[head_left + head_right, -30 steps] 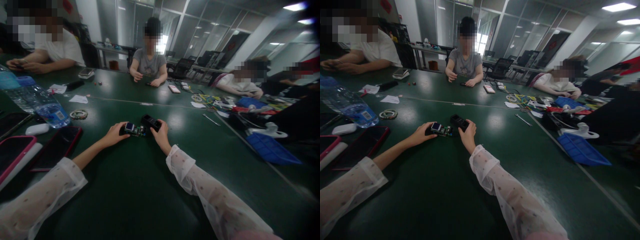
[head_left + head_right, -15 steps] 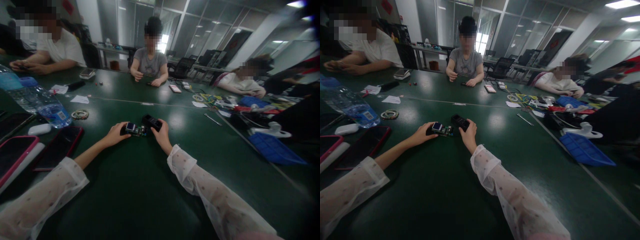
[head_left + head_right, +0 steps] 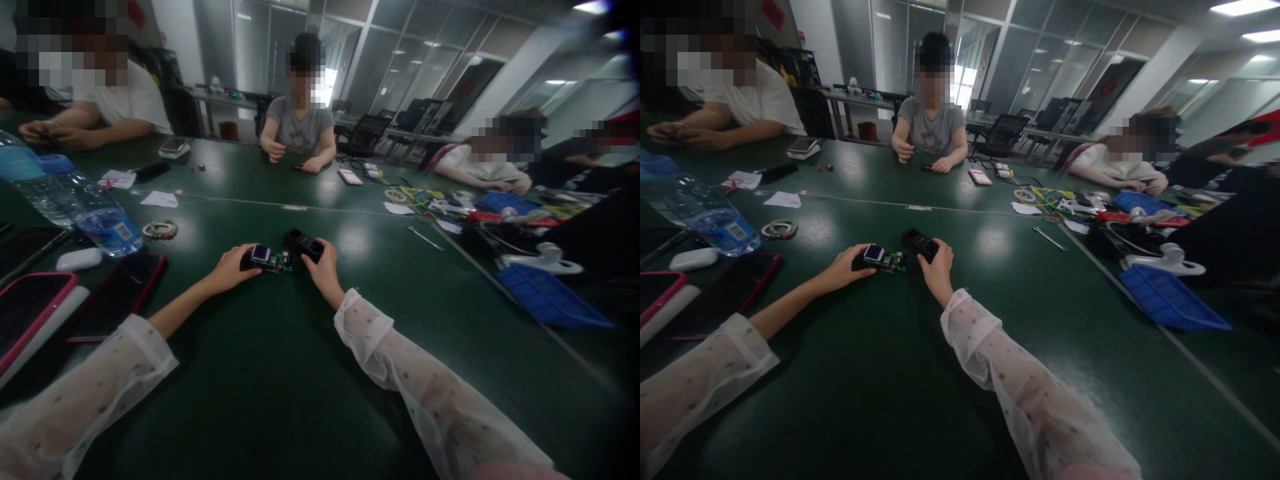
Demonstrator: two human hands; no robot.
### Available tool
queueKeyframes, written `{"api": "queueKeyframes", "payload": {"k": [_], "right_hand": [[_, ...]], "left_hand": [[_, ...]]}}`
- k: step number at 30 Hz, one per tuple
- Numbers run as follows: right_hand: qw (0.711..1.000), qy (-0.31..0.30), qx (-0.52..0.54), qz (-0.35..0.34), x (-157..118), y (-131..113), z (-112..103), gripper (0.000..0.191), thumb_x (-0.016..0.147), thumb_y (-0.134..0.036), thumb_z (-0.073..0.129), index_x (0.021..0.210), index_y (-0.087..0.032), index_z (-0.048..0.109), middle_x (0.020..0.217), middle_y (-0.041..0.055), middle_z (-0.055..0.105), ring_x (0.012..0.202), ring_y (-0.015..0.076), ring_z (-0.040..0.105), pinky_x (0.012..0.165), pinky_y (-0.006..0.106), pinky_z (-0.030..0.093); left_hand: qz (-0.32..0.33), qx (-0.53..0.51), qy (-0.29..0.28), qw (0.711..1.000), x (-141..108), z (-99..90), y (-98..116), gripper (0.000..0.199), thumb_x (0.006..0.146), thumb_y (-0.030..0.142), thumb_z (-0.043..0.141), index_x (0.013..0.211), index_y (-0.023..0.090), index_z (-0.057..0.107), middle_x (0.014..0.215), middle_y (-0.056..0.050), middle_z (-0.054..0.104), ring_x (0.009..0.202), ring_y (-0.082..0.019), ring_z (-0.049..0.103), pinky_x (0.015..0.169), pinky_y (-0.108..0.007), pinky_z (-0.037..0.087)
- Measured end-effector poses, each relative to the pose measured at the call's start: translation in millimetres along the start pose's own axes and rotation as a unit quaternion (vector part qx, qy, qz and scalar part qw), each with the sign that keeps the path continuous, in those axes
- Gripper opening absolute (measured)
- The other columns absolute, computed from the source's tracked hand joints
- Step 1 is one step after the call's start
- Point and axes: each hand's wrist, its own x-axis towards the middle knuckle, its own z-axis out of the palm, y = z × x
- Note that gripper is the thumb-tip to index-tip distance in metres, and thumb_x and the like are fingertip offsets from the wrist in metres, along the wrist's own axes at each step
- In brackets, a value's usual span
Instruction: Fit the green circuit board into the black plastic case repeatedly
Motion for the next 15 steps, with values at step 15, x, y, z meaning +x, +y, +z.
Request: {"api": "queueKeyframes", "payload": {"k": [15], "right_hand": [[1.0, 0.003, -0.01, -0.002, 0.1, -0.8, -0.1, 0.046, 0.074, -0.022, 0.064, 0.117, -0.018, 0.046, 0.116, 0.0129, 0.052, 0.111, 0.0289, 0.049, 0.094, 0.049, 0.042]], "left_hand": [[-0.013, 0.005, 0.005, 1.0, -0.6, -1.7, 8.0, 0.065, 0.077, 0.048, 0.063, 0.133, 0.023, 0.042, 0.132, -0.01, 0.053, 0.122, -0.03, 0.047, 0.102, -0.051, 0.035]]}}
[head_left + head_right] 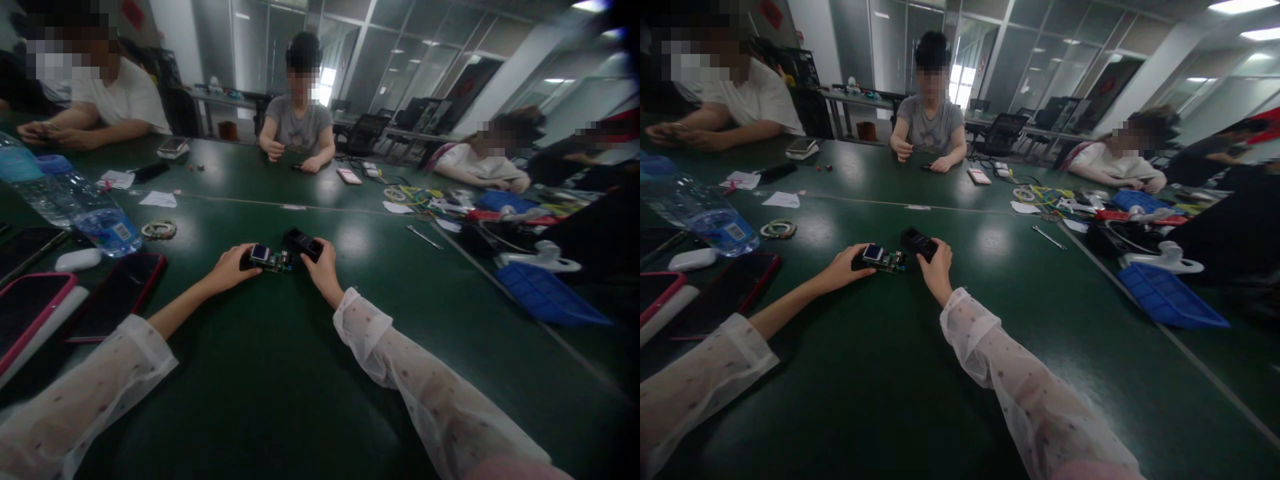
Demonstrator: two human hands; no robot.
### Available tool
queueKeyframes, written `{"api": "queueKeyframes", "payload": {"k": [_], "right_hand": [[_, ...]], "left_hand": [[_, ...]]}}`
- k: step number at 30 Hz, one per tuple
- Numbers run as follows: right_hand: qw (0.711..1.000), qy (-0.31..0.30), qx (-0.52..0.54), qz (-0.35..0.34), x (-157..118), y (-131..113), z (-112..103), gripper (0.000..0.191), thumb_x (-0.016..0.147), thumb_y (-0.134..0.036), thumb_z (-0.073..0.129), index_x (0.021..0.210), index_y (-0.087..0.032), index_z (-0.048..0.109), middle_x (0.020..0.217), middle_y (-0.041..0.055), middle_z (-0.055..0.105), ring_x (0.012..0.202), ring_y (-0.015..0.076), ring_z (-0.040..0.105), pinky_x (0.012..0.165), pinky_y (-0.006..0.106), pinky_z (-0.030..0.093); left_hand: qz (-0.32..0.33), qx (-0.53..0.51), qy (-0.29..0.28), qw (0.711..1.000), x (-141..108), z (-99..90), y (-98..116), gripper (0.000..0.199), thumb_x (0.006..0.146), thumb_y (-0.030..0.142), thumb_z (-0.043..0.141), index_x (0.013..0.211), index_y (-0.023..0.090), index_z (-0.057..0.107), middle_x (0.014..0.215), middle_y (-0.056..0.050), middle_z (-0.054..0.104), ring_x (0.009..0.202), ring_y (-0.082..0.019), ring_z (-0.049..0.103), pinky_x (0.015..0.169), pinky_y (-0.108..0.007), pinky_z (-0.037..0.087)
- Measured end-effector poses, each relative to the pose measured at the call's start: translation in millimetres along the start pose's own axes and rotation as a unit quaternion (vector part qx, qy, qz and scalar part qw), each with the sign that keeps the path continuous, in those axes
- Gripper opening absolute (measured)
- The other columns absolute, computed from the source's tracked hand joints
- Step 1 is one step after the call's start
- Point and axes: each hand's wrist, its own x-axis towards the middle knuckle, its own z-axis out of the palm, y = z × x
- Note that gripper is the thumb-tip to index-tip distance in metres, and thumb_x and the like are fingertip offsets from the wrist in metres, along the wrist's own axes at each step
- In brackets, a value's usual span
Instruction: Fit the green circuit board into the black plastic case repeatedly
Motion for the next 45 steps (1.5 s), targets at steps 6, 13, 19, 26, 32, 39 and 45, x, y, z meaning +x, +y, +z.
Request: {"api": "queueKeyframes", "payload": {"k": [6, 13, 19, 26, 32, 39, 45], "right_hand": [[1.0, -0.013, 0.005, 0.006, 0, 0, -1, 0.05, 0.074, -0.021, 0.065, 0.119, -0.018, 0.046, 0.118, 0.0132, 0.053, 0.112, 0.0289, 0.05, 0.094, 0.049, 0.042], [0.997, 0.0, 0.079, 0.01, 0, 1, 0, 0.049, 0.077, -0.028, 0.063, 0.122, -0.017, 0.044, 0.119, 0.0129, 0.054, 0.111, 0.0262, 0.053, 0.098, 0.047, 0.042], [0.991, -0.006, 0.128, -0.031, -7, -19, -10, 0.049, 0.086, -0.04, 0.055, 0.127, -0.018, 0.041, 0.124, 0.0131, 0.053, 0.115, 0.0242, 0.053, 0.1, 0.044, 0.043], [0.98, -0.073, 0.107, -0.149, -17, -40, -21, 0.048, 0.09, -0.04, 0.051, 0.132, -0.021, 0.038, 0.124, 0.0118, 0.05, 0.116, 0.023, 0.051, 0.101, 0.041, 0.043], [0.967, -0.123, 0.092, -0.201, -18, -45, -20, 0.047, 0.09, -0.036, 0.052, 0.133, -0.023, 0.037, 0.122, 0.011, 0.048, 0.116, 0.0226, 0.05, 0.101, 0.042, 0.043], [0.961, -0.16, 0.089, -0.208, -17, -44, -19, 0.048, 0.088, -0.031, 0.055, 0.133, -0.025, 0.037, 0.122, 0.0104, 0.047, 0.117, 0.0237, 0.049, 0.101, 0.045, 0.043], [0.96, -0.178, 0.082, -0.202, -16, -42, -17, 0.049, 0.087, -0.029, 0.057, 0.133, -0.026, 0.038, 0.121, 0.0095, 0.048, 0.114, 0.0239, 0.051, 0.1, 0.046, 0.044]], "left_hand": [[-0.011, -0.004, -0.007, 1.0, -2, -2.6, 4, 0.065, 0.077, 0.049, 0.062, 0.134, 0.023, 0.042, 0.133, -0.01, 0.052, 0.123, -0.03, 0.047, 0.103, -0.05, 0.034], [-0.006, -0.01, -0.005, 1.0, -1, 0.1, -1, 0.066, 0.077, 0.049, 0.063, 0.133, 0.023, 0.041, 0.132, -0.011, 0.053, 0.122, -0.03, 0.047, 0.101, -0.052, 0.035], [0.012, -0.01, 0.007, 1.0, 1, 3.2, -7, 0.064, 0.077, 0.048, 0.063, 0.133, 0.025, 0.042, 0.132, -0.01, 0.053, 0.122, -0.031, 0.047, 0.101, -0.053, 0.035], [0.016, -0.004, 0.012, 1.0, 1, 3.7, -7, 0.063, 0.077, 0.046, 0.063, 0.132, 0.023, 0.043, 0.131, -0.011, 0.054, 0.12, -0.03, 0.05, 0.1, -0.05, 0.037], [0.015, -0.002, 0.018, 1.0, 2, 5.8, -10, 0.063, 0.076, 0.047, 0.064, 0.13, 0.019, 0.044, 0.126, -0.014, 0.056, 0.118, -0.03, 0.052, 0.099, -0.05, 0.038], [0.002, -0.004, 0.022, 1.0, 1, 3.9, -5, 0.066, 0.075, 0.047, 0.065, 0.129, 0.017, 0.044, 0.124, -0.015, 0.057, 0.116, -0.031, 0.052, 0.097, -0.049, 0.04], [0.01, -0.019, 0.022, 1.0, 1, 3.2, -5, 0.067, 0.074, 0.046, 0.067, 0.13, 0.019, 0.043, 0.127, -0.014, 0.055, 0.118, -0.031, 0.052, 0.098, -0.05, 0.04]]}}
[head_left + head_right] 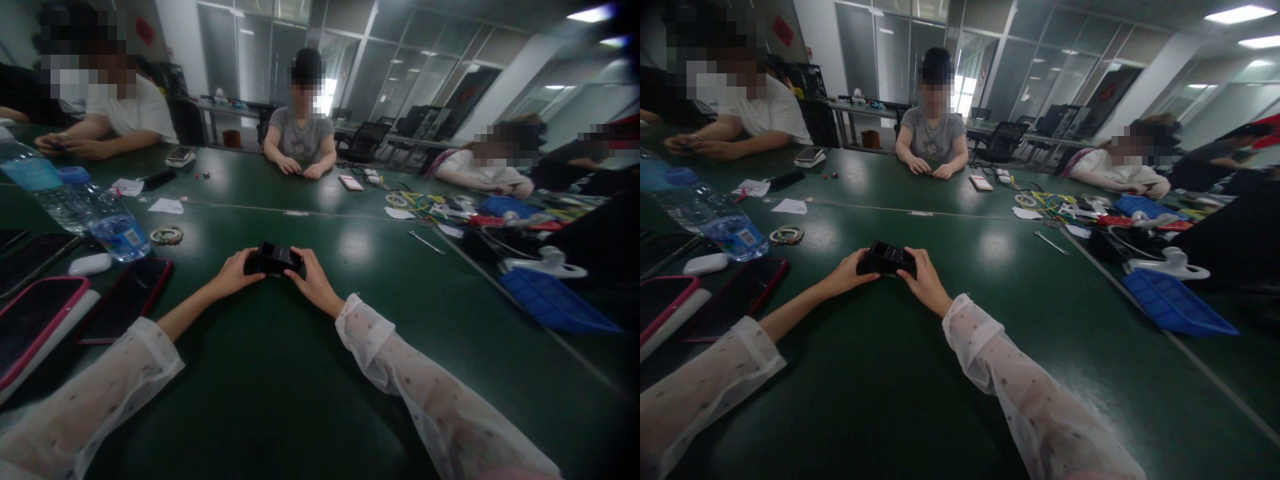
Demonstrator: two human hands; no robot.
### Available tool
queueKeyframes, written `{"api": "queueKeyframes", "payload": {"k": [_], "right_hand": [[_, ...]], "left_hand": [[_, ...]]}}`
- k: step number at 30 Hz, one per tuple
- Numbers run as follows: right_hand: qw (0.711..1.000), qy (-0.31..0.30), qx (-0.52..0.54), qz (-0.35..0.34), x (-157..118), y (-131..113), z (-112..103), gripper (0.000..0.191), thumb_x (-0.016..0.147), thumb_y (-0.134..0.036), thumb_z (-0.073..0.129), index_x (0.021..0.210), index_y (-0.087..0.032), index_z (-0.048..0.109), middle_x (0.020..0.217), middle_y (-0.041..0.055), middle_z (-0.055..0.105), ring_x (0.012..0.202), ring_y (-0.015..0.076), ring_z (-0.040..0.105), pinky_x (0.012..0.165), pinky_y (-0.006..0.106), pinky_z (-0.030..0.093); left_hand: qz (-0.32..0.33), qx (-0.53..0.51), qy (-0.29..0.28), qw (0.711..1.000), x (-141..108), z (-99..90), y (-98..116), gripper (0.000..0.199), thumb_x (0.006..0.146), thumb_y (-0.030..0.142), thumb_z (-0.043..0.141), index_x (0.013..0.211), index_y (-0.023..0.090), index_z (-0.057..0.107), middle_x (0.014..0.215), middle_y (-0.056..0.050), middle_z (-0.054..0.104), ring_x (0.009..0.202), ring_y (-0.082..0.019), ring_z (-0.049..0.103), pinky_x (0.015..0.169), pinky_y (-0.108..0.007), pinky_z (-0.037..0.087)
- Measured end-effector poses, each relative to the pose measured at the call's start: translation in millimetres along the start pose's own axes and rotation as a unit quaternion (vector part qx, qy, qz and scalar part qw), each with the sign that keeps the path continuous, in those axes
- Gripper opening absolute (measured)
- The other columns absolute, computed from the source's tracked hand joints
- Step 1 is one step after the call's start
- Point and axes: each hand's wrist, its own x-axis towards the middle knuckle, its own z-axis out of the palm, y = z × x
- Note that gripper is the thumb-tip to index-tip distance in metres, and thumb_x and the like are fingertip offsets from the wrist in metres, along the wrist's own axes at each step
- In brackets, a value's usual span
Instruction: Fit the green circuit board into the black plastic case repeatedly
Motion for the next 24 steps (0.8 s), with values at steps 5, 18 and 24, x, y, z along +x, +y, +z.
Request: {"api": "queueKeyframes", "payload": {"k": [5, 18, 24], "right_hand": [[1.0, -0.004, 0.005, 0.005, 0.3, 0.8, 0.3, 0.049, 0.087, -0.029, 0.057, 0.132, -0.026, 0.039, 0.121, 0.009, 0.049, 0.114, 0.0232, 0.052, 0.099, 0.045, 0.045], [1.0, -0.008, 0.012, 0.004, 1.0, -0.1, -1.9, 0.048, 0.087, -0.032, 0.056, 0.132, -0.025, 0.04, 0.12, 0.0094, 0.05, 0.112, 0.0236, 0.053, 0.097, 0.045, 0.046], [1.0, -0.001, 0.012, -0.013, 0.4, -1.7, -1.5, 0.048, 0.087, -0.031, 0.057, 0.131, -0.027, 0.041, 0.121, 0.0093, 0.05, 0.113, 0.0238, 0.052, 0.097, 0.044, 0.046]], "left_hand": [[0.001, -0.006, 0.002, 1.0, 0.8, 0.4, -2.3, 0.068, 0.072, 0.046, 0.068, 0.13, 0.019, 0.043, 0.125, -0.015, 0.056, 0.116, -0.031, 0.053, 0.096, -0.05, 0.042], [0.004, 0.005, 0.002, 1.0, 0.8, 1.7, -4.0, 0.065, 0.074, 0.046, 0.066, 0.13, 0.02, 0.043, 0.125, -0.014, 0.056, 0.117, -0.031, 0.052, 0.098, -0.051, 0.04], [-0.001, 0.007, 0.0, 1.0, 0.7, 2.1, -5.1, 0.068, 0.074, 0.047, 0.067, 0.13, 0.017, 0.043, 0.128, -0.015, 0.054, 0.119, -0.031, 0.05, 0.099, -0.051, 0.039]]}}
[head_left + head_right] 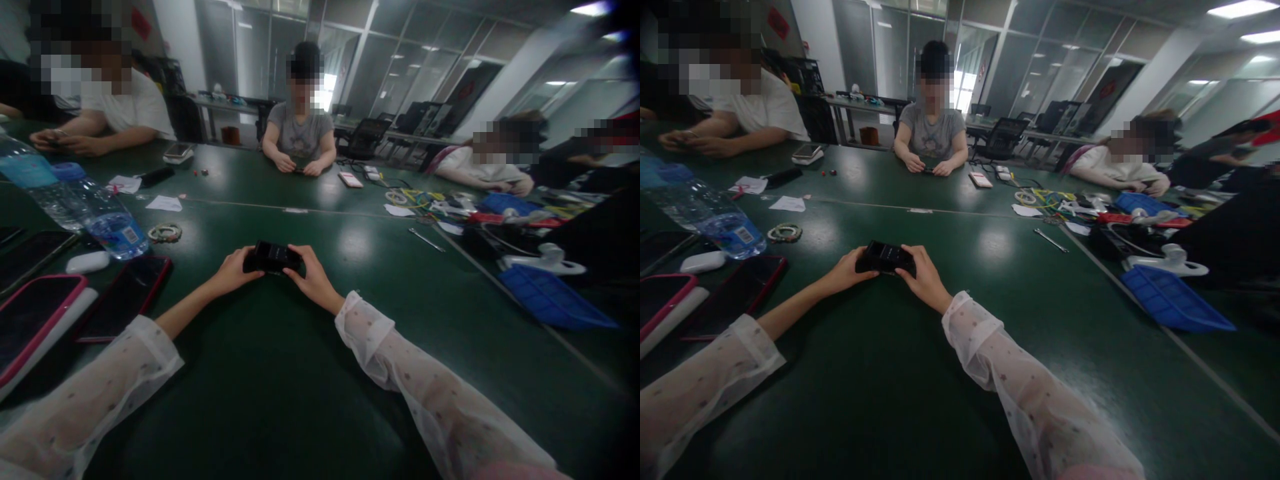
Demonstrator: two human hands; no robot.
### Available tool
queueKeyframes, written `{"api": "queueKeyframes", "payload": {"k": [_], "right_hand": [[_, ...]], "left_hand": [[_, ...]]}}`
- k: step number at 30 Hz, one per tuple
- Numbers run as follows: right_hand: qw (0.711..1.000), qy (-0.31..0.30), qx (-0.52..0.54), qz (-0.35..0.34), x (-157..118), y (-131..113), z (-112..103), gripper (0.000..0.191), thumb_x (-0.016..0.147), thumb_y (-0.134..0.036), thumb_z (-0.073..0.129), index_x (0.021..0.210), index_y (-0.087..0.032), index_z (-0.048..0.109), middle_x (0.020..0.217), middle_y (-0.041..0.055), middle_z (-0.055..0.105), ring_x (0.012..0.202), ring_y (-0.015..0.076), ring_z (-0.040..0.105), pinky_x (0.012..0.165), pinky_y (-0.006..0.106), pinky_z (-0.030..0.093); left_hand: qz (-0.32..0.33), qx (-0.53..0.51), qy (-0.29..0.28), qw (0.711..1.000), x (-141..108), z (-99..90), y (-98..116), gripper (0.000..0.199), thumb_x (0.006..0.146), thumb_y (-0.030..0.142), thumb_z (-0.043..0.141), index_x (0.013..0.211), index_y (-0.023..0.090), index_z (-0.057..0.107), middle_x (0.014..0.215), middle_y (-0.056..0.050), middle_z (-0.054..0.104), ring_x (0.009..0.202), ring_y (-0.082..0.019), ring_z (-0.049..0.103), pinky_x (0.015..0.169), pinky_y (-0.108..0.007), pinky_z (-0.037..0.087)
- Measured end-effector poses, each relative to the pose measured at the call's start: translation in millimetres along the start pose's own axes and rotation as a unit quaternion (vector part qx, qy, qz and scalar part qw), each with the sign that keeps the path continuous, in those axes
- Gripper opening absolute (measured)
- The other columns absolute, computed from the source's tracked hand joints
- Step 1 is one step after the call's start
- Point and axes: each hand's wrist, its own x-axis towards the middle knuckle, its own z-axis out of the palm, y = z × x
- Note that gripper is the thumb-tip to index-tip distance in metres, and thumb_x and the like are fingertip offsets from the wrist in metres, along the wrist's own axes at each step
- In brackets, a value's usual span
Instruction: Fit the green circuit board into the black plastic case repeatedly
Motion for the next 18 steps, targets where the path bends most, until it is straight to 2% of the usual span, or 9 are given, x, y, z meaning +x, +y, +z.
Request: {"api": "queueKeyframes", "payload": {"k": [4, 10, 15, 18], "right_hand": [[1.0, -0.005, -0.005, 0.016, 0.0, 1.4, 0.7, 0.049, 0.086, -0.03, 0.058, 0.131, -0.027, 0.04, 0.121, 0.0091, 0.05, 0.112, 0.024, 0.053, 0.096, 0.046, 0.046], [0.998, -0.054, -0.015, 0.017, -0.2, 5.2, 1.7, 0.051, 0.084, -0.029, 0.061, 0.13, -0.026, 0.041, 0.119, 0.0086, 0.05, 0.11, 0.0236, 0.054, 0.095, 0.046, 0.048], [0.997, -0.065, -0.02, 0.019, 0.2, 7.0, 2.2, 0.056, 0.083, -0.026, 0.063, 0.133, -0.026, 0.038, 0.12, 0.0087, 0.049, 0.111, 0.0238, 0.053, 0.095, 0.047, 0.048], [0.998, -0.064, -0.018, 0.009, 0.9, 5.5, 1.1, 0.054, 0.082, -0.023, 0.064, 0.13, -0.025, 0.039, 0.119, 0.0086, 0.049, 0.11, 0.0235, 0.053, 0.096, 0.047, 0.047]], "left_hand": [[0.002, -0.002, 0.0, 1.0, 0.7, 0.6, -1.1, 0.069, 0.074, 0.047, 0.067, 0.131, 0.018, 0.042, 0.127, -0.015, 0.055, 0.118, -0.031, 0.051, 0.099, -0.05, 0.039], [0.005, 0.003, 0.009, 1.0, -0.8, -0.3, -0.6, 0.076, 0.071, 0.049, 0.069, 0.134, 0.02, 0.04, 0.131, -0.014, 0.052, 0.122, -0.031, 0.047, 0.101, -0.05, 0.037], [0.006, 0.001, 0.004, 1.0, -1.8, -1.8, 2.4, 0.084, 0.068, 0.056, 0.069, 0.138, 0.021, 0.038, 0.134, -0.014, 0.049, 0.123, -0.031, 0.046, 0.101, -0.05, 0.037], [-0.001, -0.004, -0.003, 1.0, -0.8, -1.7, 2.0, 0.082, 0.072, 0.06, 0.065, 0.139, 0.021, 0.038, 0.133, -0.014, 0.05, 0.122, -0.032, 0.047, 0.101, -0.05, 0.037]]}}
